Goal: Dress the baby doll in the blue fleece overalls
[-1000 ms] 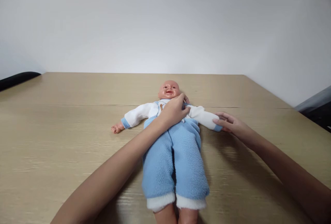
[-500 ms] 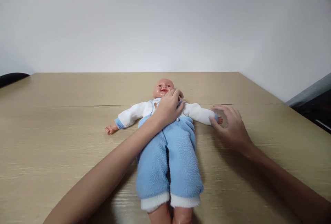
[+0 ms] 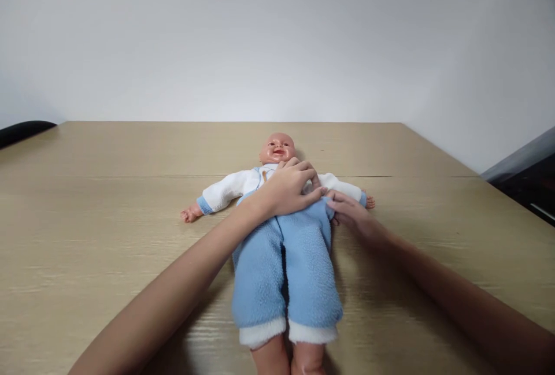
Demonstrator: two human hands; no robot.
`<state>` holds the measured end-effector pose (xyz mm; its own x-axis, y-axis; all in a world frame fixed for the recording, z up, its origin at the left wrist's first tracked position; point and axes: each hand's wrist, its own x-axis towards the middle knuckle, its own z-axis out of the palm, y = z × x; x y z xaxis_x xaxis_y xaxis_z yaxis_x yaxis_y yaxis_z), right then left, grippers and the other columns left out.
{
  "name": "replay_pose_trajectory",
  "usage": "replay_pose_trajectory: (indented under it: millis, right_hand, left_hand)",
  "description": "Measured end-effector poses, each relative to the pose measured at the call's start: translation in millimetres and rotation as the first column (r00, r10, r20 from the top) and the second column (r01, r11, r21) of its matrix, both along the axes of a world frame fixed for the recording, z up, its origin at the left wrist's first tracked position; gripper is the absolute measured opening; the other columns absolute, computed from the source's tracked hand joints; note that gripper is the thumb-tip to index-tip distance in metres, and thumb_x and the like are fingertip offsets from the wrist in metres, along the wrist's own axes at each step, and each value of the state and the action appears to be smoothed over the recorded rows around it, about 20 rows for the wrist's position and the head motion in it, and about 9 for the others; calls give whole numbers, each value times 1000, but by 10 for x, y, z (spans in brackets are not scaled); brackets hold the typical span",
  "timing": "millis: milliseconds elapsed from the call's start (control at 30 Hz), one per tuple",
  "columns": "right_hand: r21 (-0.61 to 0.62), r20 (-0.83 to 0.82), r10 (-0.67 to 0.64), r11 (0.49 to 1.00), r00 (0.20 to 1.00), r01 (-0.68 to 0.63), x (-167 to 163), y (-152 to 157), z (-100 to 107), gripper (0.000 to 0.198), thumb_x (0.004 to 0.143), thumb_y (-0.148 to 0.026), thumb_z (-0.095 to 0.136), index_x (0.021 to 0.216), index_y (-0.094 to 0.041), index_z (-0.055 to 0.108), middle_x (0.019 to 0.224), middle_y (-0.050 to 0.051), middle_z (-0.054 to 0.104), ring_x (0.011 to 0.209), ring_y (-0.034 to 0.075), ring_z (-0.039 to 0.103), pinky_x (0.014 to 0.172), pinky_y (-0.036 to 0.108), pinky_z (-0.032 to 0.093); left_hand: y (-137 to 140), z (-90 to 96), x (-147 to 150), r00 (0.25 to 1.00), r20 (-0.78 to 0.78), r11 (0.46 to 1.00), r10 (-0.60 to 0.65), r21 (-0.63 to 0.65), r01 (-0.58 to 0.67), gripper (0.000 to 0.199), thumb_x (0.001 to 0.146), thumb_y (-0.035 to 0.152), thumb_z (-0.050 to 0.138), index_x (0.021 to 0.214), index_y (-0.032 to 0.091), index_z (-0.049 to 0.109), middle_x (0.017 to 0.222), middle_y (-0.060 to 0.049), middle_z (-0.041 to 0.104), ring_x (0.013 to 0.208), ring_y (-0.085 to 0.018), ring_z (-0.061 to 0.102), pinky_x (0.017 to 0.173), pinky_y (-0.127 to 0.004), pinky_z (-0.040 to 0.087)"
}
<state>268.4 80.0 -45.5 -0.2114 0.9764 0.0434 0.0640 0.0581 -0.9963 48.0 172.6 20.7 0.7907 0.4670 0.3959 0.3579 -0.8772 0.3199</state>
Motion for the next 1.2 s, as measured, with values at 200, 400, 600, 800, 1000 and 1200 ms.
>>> replay_pose_trajectory:
  millis: [200,400,600,800,1000,1200]
  right_hand:
    - [-25,0,-87,996,996,87,-51,67,-108,36,103,-60,68,106,-26,57,77,-5,47,64,15,44,58,28,36]
    - [259,320,-281,945,905,201,7,-99,-111,34,106,-56,68,121,-27,61,87,-1,58,74,19,55,64,33,45]
    - [253,431,-237,958,871,135,84,-219,-58,34,106,-51,68,128,-26,63,93,2,63,73,19,59,64,34,50]
    - [356,533,-212,934,819,10,50,-200,-101,13,109,-37,61,114,-26,65,90,3,64,76,21,58,72,39,50]
    - [469,669,-318,882,672,-49,195,-188,-41,11,107,-32,63,115,-27,68,99,6,72,88,25,65,82,42,50]
    - [444,689,-283,893,667,-80,256,-154,-100,12,109,-34,60,114,-25,67,101,7,71,89,26,65,80,42,47]
  left_hand:
    - [43,-54,1,999,-6,993,-35,-116,34,16,104,34,66,96,20,67,107,-9,73,108,-28,61,102,-44,48]
    - [80,-99,21,999,39,994,-4,-107,8,25,106,39,62,91,20,65,101,-9,70,101,-28,60,98,-43,49]
    - [68,6,-63,991,-32,978,-127,-169,120,31,105,49,66,93,21,73,116,-10,73,112,-30,60,108,-48,47]
    - [73,-80,-19,999,11,988,-44,-150,45,24,106,40,65,94,22,76,120,-10,75,118,-31,60,112,-49,46]
    - [36,-62,-1,999,10,994,-44,-96,45,27,106,42,67,91,22,76,120,-9,76,117,-31,61,112,-48,45]
    - [-26,54,-24,985,-9,973,-172,-155,169,21,102,46,74,105,24,74,115,-6,74,117,-29,61,115,-46,41]
